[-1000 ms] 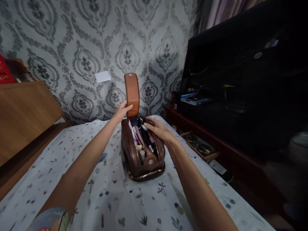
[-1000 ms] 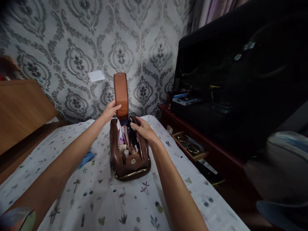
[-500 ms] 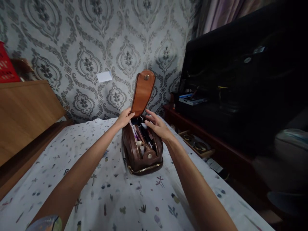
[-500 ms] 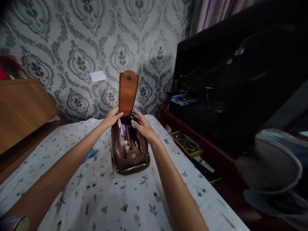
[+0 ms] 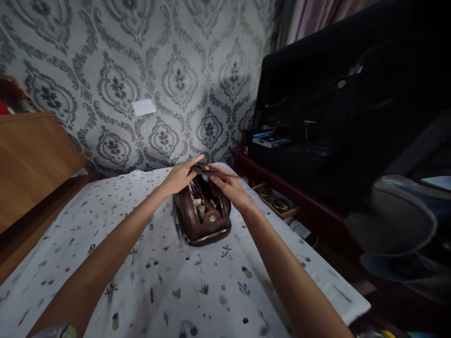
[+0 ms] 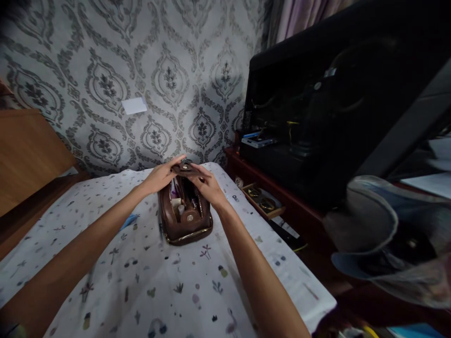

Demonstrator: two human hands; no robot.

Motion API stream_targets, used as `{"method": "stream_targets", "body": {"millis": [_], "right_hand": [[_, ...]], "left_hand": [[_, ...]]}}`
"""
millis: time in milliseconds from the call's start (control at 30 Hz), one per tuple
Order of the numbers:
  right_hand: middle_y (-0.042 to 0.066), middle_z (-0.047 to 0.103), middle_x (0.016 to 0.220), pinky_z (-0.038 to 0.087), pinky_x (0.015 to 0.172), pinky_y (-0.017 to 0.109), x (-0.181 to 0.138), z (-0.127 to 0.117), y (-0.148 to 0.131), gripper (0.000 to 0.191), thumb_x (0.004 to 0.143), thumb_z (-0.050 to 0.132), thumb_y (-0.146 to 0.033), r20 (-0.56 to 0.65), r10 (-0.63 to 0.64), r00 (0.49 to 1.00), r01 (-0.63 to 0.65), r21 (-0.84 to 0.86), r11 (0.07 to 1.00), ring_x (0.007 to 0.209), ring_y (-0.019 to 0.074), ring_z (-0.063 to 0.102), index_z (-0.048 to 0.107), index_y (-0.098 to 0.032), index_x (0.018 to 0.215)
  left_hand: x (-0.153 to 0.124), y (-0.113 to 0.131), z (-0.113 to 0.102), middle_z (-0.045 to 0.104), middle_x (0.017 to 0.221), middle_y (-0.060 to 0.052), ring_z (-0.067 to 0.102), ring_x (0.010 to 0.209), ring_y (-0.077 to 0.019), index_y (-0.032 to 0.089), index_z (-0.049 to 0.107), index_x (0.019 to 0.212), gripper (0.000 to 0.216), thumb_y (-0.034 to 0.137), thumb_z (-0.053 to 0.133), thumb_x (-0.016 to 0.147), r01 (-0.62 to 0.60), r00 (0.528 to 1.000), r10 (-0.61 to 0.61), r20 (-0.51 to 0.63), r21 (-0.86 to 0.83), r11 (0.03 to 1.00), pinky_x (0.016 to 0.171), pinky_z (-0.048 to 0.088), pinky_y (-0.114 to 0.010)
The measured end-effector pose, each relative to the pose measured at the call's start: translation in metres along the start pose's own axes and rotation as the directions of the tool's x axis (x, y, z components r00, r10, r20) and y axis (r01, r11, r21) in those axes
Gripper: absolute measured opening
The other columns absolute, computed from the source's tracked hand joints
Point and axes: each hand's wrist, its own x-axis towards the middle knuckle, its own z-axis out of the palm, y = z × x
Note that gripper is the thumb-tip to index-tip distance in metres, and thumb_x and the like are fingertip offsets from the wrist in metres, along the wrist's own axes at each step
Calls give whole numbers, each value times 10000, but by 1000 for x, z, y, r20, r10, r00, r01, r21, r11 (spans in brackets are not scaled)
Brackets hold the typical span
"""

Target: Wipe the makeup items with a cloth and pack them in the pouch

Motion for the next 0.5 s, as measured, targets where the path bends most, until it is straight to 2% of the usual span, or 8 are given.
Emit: {"method": "stream_targets", "body": {"millis": [100,333,500], "right_hand": [[85,647,1368,379,1151,458,-9,-3,-4,672,690,813,-536,0,-28,1000,28,-29,999,1280,292,581,660,-236,1271],[58,663,1350,418,1121,453,-35,-3,-8,512,784,755,-442,-34,-74,997,73,-41,996,1263,278,600,681,-282,1264],[64,638,1390,384,1147,469,-46,-2,-3,470,785,750,-390,-51,-124,991,118,-120,986,1329,286,553,702,-288,1241]], "left_hand": [[-5,6,0,512,1517,-52,519,1367,-231,219,380,1531,561,235,362,971,-47,999,47,4,18,999,1105,433,-362],[-18,21,3,513,1510,-88,502,1373,-256,220,388,1520,553,229,396,966,-55,998,55,-19,28,998,1123,411,-428],[-43,51,6,493,1518,-102,453,1408,-279,251,376,1519,593,233,496,938,-92,995,93,-47,20,996,1142,385,-470]]}}
